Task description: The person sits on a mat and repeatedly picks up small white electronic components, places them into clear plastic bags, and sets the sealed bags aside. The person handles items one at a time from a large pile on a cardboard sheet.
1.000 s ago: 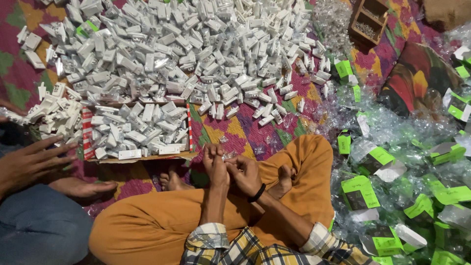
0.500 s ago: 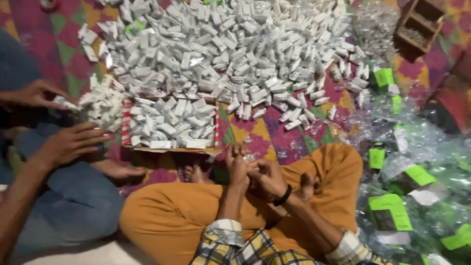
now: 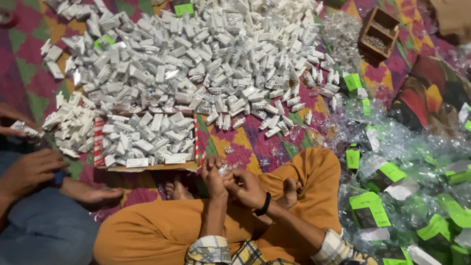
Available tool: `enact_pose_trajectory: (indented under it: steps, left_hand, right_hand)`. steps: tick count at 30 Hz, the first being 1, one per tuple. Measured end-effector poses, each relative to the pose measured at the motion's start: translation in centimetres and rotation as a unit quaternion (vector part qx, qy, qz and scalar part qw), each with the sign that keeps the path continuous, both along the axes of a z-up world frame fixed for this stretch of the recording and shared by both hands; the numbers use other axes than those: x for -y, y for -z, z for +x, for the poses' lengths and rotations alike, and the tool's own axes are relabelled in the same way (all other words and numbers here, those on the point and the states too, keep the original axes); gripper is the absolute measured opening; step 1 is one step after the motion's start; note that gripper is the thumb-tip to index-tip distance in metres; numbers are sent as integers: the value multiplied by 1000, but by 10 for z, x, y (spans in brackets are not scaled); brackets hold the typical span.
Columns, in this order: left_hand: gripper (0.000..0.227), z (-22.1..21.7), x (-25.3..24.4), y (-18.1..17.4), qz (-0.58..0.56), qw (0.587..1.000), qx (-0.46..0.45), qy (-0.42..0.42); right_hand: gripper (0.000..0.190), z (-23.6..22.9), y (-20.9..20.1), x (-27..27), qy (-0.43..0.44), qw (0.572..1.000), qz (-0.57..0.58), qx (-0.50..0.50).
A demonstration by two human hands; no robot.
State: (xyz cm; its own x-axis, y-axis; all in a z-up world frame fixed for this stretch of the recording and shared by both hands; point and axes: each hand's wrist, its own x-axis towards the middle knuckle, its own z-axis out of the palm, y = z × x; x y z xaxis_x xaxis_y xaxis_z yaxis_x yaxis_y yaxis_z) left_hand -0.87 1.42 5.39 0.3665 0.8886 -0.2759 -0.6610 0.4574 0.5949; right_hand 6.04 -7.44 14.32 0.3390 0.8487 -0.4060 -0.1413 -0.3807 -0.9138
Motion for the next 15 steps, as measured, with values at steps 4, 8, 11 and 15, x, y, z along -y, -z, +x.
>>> enact_pose_trajectory:
  steps: [4,8,11,15]
  left_hand:
    - [27,-3,0,-4,-161,985,45,46]
    - [37,0,6,-1,-147,986,43,67]
    - [42,11,13,17,-127,986,6,107]
    - [39,12,21,43,-85,988,-21,128]
  right_hand:
    - [7,38,6,-4,-102,989,70,85]
    - [9,72,27,10,-1,996,58,-73]
    - [11,89,47,19,30,992,118,-21]
    - [18,83,59,29,26,987,139,80]
